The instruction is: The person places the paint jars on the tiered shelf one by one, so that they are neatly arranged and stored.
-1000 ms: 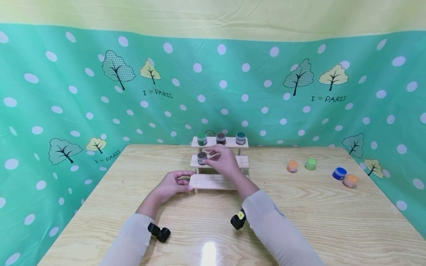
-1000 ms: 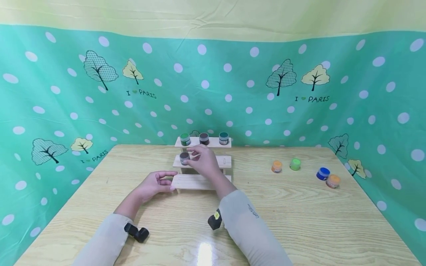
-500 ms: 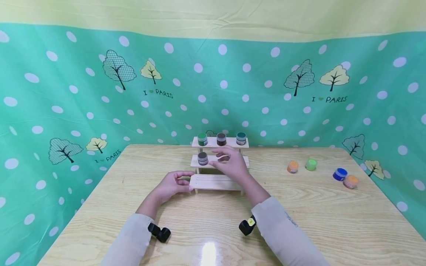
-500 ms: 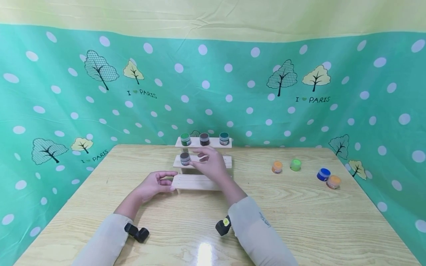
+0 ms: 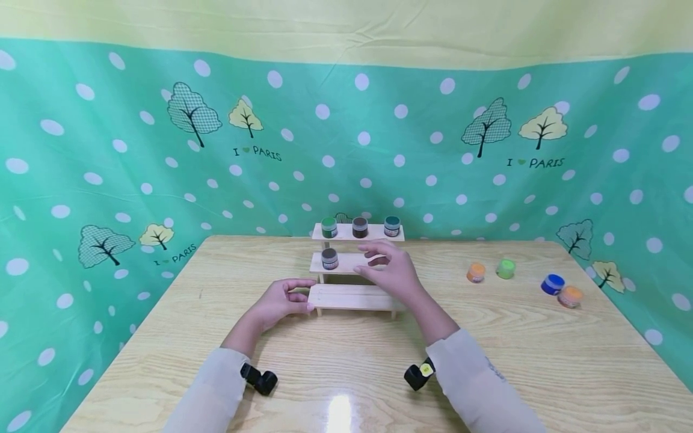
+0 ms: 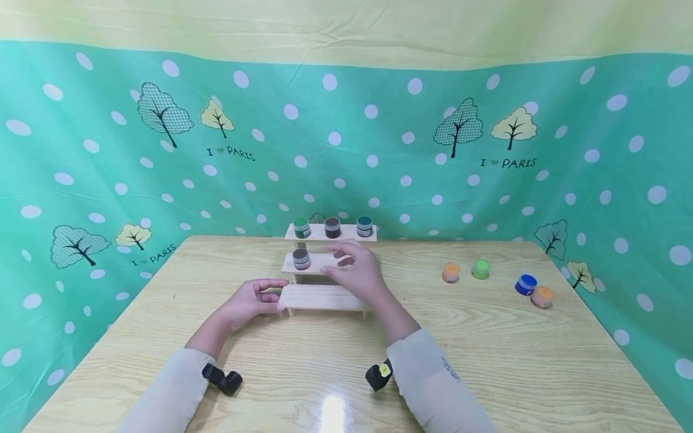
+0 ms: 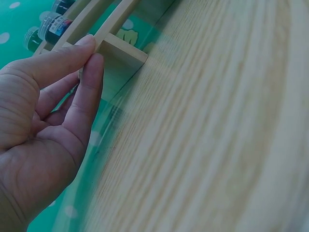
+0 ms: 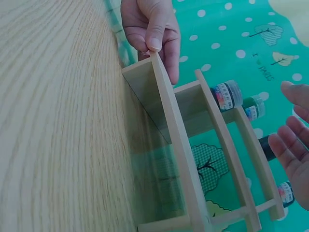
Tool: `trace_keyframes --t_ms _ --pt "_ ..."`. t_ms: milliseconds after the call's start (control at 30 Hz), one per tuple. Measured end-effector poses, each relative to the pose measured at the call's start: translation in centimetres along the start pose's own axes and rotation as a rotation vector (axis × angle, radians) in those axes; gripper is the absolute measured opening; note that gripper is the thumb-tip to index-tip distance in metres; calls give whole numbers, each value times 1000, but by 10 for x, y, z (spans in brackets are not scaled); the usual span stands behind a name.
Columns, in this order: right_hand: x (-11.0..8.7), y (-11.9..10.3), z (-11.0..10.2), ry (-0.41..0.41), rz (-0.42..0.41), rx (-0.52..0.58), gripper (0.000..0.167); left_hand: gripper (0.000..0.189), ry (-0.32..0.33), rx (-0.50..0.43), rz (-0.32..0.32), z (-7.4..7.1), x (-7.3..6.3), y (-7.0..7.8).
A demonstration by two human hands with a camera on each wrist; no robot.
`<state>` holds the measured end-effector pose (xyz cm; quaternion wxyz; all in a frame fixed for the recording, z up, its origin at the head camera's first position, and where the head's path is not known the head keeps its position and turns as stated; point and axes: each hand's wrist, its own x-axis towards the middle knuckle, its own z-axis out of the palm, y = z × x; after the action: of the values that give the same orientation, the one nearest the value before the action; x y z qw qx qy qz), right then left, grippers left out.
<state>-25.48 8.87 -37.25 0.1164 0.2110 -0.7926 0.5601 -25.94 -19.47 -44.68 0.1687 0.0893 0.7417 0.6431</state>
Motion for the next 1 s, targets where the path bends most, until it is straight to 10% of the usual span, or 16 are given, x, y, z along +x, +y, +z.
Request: trace_keyframes --t_ms 1000 --pt "-28 -3 -56 -38 -69 -3 48 63 10 1 -11 -1 2 -2"
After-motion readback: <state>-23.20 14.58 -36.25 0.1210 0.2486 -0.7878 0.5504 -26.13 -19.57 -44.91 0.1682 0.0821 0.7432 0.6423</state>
